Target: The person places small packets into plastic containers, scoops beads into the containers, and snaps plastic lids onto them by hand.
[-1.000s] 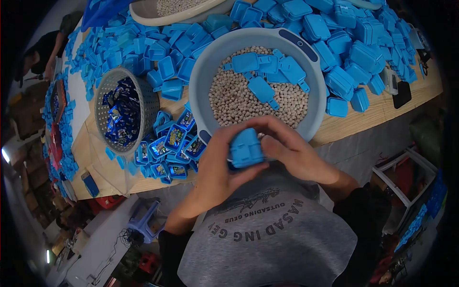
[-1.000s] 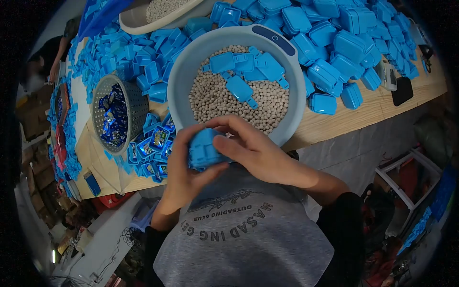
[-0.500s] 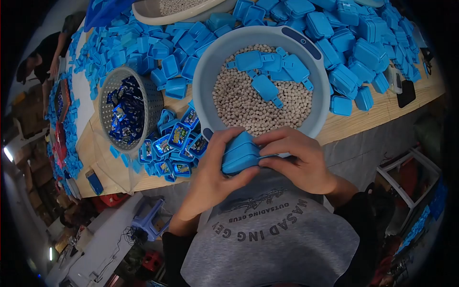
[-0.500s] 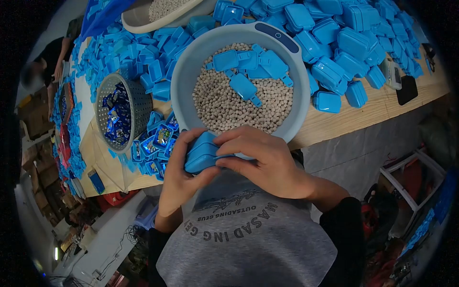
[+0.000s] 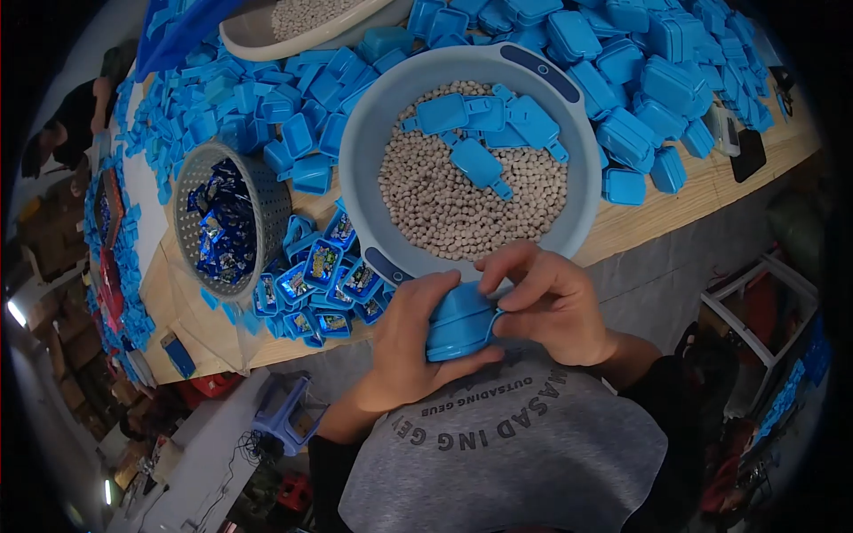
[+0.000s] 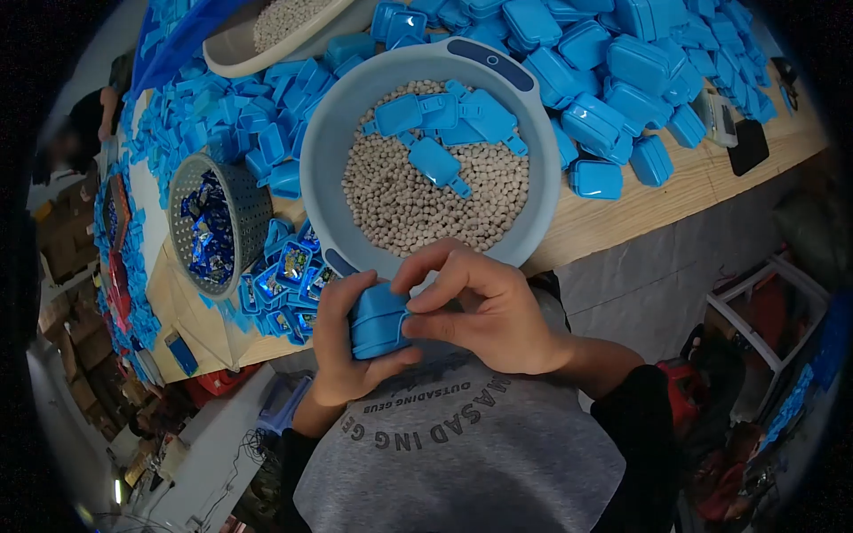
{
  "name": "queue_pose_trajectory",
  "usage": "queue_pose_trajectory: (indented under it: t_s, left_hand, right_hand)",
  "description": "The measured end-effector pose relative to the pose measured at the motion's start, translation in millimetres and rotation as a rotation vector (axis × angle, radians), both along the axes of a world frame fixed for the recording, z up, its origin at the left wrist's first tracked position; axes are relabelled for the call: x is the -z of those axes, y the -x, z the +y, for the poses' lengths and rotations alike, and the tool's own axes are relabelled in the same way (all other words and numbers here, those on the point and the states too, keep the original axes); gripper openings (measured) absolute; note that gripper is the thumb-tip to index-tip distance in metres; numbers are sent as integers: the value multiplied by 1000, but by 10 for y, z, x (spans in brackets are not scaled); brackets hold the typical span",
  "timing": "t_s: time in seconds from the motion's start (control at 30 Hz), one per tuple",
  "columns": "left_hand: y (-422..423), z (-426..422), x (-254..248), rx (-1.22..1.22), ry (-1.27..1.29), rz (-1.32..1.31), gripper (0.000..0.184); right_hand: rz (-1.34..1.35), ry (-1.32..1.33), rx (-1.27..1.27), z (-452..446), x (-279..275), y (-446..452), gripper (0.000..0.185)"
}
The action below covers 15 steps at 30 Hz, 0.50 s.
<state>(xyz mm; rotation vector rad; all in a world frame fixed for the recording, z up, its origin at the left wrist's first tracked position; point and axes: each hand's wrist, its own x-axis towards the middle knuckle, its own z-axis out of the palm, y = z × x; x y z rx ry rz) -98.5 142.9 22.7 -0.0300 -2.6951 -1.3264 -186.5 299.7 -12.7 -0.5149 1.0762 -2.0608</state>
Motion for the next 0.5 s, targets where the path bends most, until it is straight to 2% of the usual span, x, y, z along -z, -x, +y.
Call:
queue_pose_trajectory:
  t_s: [0.13,0.17,0.3,0.37,0.47,0.5]
  left_hand:
    - [-41,16,-34,117,55,22,82]
    - [-16,22,-18,155,71,100,82]
    - [-10,71,-39,179,157,176,81]
    - [-12,82,-93,201,248,195,80]
    - [2,42,-134,246,341,199,79]
    - [27,12,-88,263,292,201,81]
  right_hand:
    - [-156,84,-68,27,-1,-70,16]
    - [-207,91,-108,40,2,-74,15]
    - [-344,117,-253,88,19,-23,15]
    - [-328,130,-304,97,48,23,17]
    - [-429,-10,-485,93,-16,131,25]
    - [-483,17,-456,82,-11,113,37]
